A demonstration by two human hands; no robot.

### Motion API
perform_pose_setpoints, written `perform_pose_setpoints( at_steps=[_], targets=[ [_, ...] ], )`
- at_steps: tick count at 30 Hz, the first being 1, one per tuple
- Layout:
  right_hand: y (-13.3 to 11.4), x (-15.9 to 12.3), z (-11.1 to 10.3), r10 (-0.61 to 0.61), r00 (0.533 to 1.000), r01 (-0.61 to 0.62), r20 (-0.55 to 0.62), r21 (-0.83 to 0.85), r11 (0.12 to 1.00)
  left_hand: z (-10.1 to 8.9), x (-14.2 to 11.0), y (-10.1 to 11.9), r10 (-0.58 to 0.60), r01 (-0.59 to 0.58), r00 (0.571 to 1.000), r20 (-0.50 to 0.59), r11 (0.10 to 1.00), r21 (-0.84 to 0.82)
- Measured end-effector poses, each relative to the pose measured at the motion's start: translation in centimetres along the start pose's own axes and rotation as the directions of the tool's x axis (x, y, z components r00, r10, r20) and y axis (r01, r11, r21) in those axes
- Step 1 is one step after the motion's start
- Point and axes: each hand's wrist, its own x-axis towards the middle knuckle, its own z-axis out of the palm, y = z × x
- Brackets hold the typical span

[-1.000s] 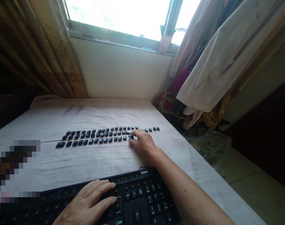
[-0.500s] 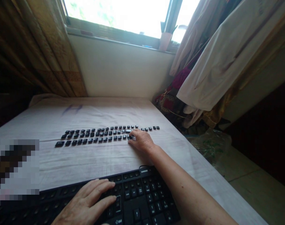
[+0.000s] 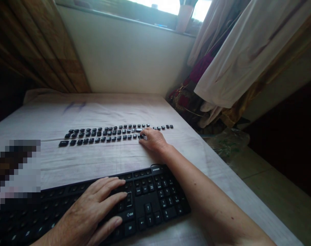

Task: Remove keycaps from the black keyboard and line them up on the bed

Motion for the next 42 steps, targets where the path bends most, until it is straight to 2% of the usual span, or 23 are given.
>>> perform_pose_setpoints(
  at_steps=[5, 11, 21, 25, 28, 31, 32, 33, 34, 35, 37, 39, 42],
  targets=[
    [0.0, -0.1, 0.1, 0.004, 1.000, -0.004, -0.010, -0.001, 1.000, -0.3, -0.1, 0.2, -0.007, 0.007, 1.000, -0.022, 1.000, 0.021],
    [0.0, 0.0, 0.1, 0.003, 1.000, -0.003, -0.007, 0.008, 1.000, -1.0, 0.5, 0.6, -0.016, 0.016, 1.000, 0.007, 1.000, 0.018],
    [0.1, -0.1, -0.1, 0.016, 0.999, -0.012, -0.032, 0.096, 0.995, -0.9, 0.4, 0.7, -0.044, 0.044, 0.998, 0.053, 0.999, -0.006],
    [-0.2, -0.4, -1.3, 0.047, 0.996, -0.032, -0.076, 0.189, 0.982, -1.0, 0.5, 0.7, -0.046, 0.046, 0.998, 0.032, 0.999, -0.009],
    [-0.6, -1.6, -2.9, 0.090, 0.989, -0.053, -0.121, 0.280, 0.959, -0.9, 0.4, 0.5, -0.027, 0.027, 1.000, 0.010, 1.000, 0.008],
    [-1.0, -3.7, -4.5, 0.183, 0.969, -0.089, -0.169, 0.454, 0.886, -0.1, 0.0, -0.1, 0.034, -0.032, 0.998, -0.058, 0.998, 0.048],
    [-1.1, -4.4, -4.9, 0.311, 0.932, -0.120, -0.186, 0.653, 0.748, 0.3, -0.1, -0.4, 0.051, -0.047, 0.996, -0.067, 0.997, 0.065],
    [-1.1, -5.1, -5.3, 0.429, 0.886, -0.118, -0.175, 0.810, 0.574, 0.7, -0.2, -0.8, 0.069, -0.062, 0.994, -0.084, 0.995, 0.079],
    [-1.1, -5.8, -5.6, 0.498, 0.853, -0.090, -0.155, 0.897, 0.434, 1.1, -0.3, -1.2, 0.104, -0.094, 0.988, -0.113, 0.991, 0.097],
    [-1.1, -6.5, -5.8, 0.518, 0.842, -0.070, -0.154, 0.920, 0.387, 1.4, -0.4, -1.5, 0.124, -0.111, 0.985, -0.122, 0.987, 0.113],
    [-1.2, -7.7, -6.0, 0.540, 0.825, -0.049, -0.164, 0.933, 0.357, 1.7, -0.3, -2.0, 0.149, -0.133, 0.981, -0.125, 0.983, 0.126],
    [-1.4, -8.9, -5.8, 0.551, 0.817, -0.055, -0.169, 0.929, 0.366, 1.5, 0.0, -2.1, 0.155, -0.140, 0.980, -0.121, 0.983, 0.121],
    [-2.0, -10.1, -5.3, 0.514, 0.848, -0.094, -0.131, 0.917, 0.388, 0.5, 0.3, -1.5, 0.145, -0.133, 0.983, -0.111, 0.985, 0.107]
  ],
)
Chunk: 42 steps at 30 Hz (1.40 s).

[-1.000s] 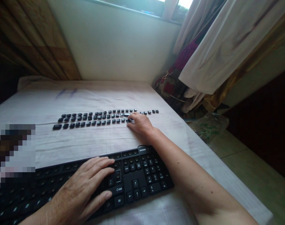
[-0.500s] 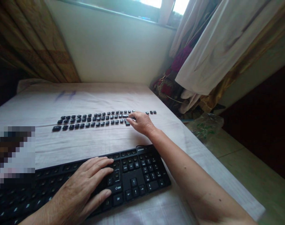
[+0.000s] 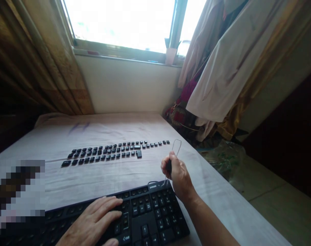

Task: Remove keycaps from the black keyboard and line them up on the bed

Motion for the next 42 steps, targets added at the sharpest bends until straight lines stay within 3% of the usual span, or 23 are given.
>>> perform_pose_setpoints(
  at_steps=[2, 4, 7, 10, 13, 17, 22, 27, 31, 39, 42],
  targets=[
    [0.2, -0.6, 0.3, 0.026, 0.997, -0.025, 0.068, -0.015, 1.000, -0.6, 0.1, 0.3, -0.035, 0.034, 0.997, 0.074, 0.999, 0.010],
    [0.1, -0.8, 0.5, 0.069, 0.988, -0.069, 0.137, -0.009, 0.998, -0.8, -0.3, 0.5, -0.077, 0.076, 0.996, 0.047, 0.997, 0.028],
    [-0.4, -1.2, 0.5, 0.171, 0.965, -0.174, 0.199, -0.001, 0.985, -1.3, -1.3, 0.5, 0.005, -0.006, 1.000, 0.013, 0.997, 0.071],
    [-1.2, -2.0, 0.1, 0.258, 0.933, -0.254, 0.249, -0.048, 0.966, -2.4, -2.5, 0.7, -0.224, 0.203, 0.968, 0.113, 0.964, 0.174],
    [-1.6, -3.0, -0.5, 0.263, 0.907, -0.246, 0.329, -0.092, 0.965, -3.5, -3.4, 0.9, -0.289, 0.252, 0.937, 0.198, 0.948, 0.192],
    [-0.9, -4.2, -0.5, 0.180, 0.902, -0.139, 0.393, -0.132, 0.981, -3.6, -4.3, 0.8, -0.335, 0.302, 0.912, 0.239, 0.939, 0.164],
    [0.2, -4.9, 0.1, 0.033, 0.895, 0.106, 0.444, -0.283, 0.953, -3.0, -5.0, 0.3, -0.271, 0.245, 0.920, 0.283, 0.961, 0.125],
    [0.7, -5.4, 0.6, -0.113, 0.857, 0.288, 0.503, -0.286, 0.914, -3.8, -4.4, 0.2, -0.288, 0.257, 0.896, 0.339, 0.957, 0.133],
    [0.8, -5.7, 0.9, -0.266, 0.787, 0.467, 0.556, -0.256, 0.847, -4.6, -3.6, 0.3, -0.259, 0.232, 0.870, 0.419, 0.966, 0.116],
    [0.4, -6.0, 1.3, -0.413, 0.604, 0.713, 0.682, -0.230, 0.662, -4.7, -3.3, 0.6, -0.289, 0.281, 0.855, 0.430, 0.956, 0.083],
    [0.6, -5.9, 1.4, -0.424, 0.581, 0.739, 0.694, -0.232, 0.633, -4.7, -3.3, 0.6, -0.289, 0.281, 0.850, 0.441, 0.956, 0.086]
  ],
)
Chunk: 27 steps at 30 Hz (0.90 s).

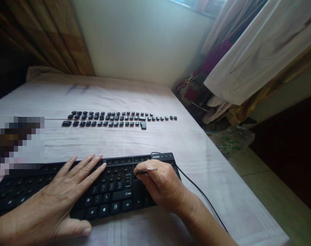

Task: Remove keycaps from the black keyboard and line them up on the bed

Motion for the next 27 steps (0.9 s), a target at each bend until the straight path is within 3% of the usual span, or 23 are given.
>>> perform_pose_setpoints(
  at_steps=[10, 17, 19, 24, 27],
  targets=[
    [-0.9, -0.3, 1.2, 0.015, 0.998, -0.006, 0.058, -0.159, 0.987, -0.3, 0.0, 0.3, -0.034, 0.033, 0.998, 0.050, 0.999, 0.021],
    [0.2, 0.0, 0.5, 0.226, 0.974, -0.227, 0.027, 0.081, 0.970, -0.2, -0.1, 0.0, -0.033, 0.033, 0.999, 0.043, 0.999, -0.004],
    [0.2, -0.1, 0.7, 0.207, 0.978, -0.208, 0.018, 0.066, 0.976, -0.1, 0.0, 0.0, -0.035, 0.035, 0.998, 0.052, 0.999, -0.001],
    [-0.4, -0.2, 1.6, 0.030, 0.999, -0.027, 0.029, -0.116, 0.993, -0.3, 0.1, 0.2, -0.054, 0.055, 0.996, 0.070, 0.998, -0.014],
    [-0.3, -0.1, 1.5, 0.021, 1.000, -0.021, 0.006, -0.077, 0.997, -0.5, 0.1, 0.3, -0.065, 0.068, 0.994, 0.083, 0.997, -0.029]
  ],
)
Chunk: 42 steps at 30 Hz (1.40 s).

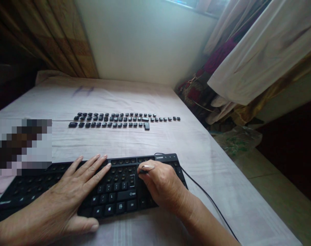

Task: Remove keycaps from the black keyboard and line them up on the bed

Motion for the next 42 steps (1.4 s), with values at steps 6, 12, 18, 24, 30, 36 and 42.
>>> perform_pose_setpoints(
  at_steps=[6, 12, 18, 24, 30, 36, 42],
  targets=[
    [0.5, -0.3, 0.2, 0.074, 0.997, -0.073, 0.008, -0.020, 0.997, -0.1, 0.1, 0.0, -0.013, 0.012, 0.999, 0.034, 1.000, 0.006],
    [0.7, -0.5, 0.5, 0.099, 0.994, -0.098, -0.042, 0.022, 0.995, 0.4, 0.1, -0.2, 0.016, -0.017, 1.000, -0.017, 1.000, -0.023],
    [0.9, -0.4, 0.1, 0.165, 0.982, -0.151, -0.095, 0.146, 0.978, 0.2, 0.0, -0.1, 0.006, -0.007, 1.000, -0.026, 0.999, -0.037],
    [0.6, -0.5, 0.4, 0.101, 0.985, -0.078, -0.138, 0.165, 0.983, 0.0, 0.1, -0.1, 0.005, -0.005, 1.000, -0.021, 1.000, -0.026],
    [0.9, -0.3, -0.6, 0.526, 0.754, -0.277, -0.394, 0.535, 0.798, -0.3, 0.1, 0.2, -0.003, 0.002, 1.000, -0.018, 0.999, -0.040],
    [1.4, -0.6, 0.1, 0.578, 0.771, -0.341, -0.268, 0.593, 0.730, -0.4, 0.1, -0.1, 0.010, -0.011, 1.000, -0.023, 1.000, -0.011],
    [-0.1, -0.9, 1.2, 0.401, 0.878, -0.217, -0.261, 0.530, 0.820, -0.3, 0.1, -0.2, 0.032, -0.034, 0.997, -0.075, 0.999, -0.033]
  ],
)
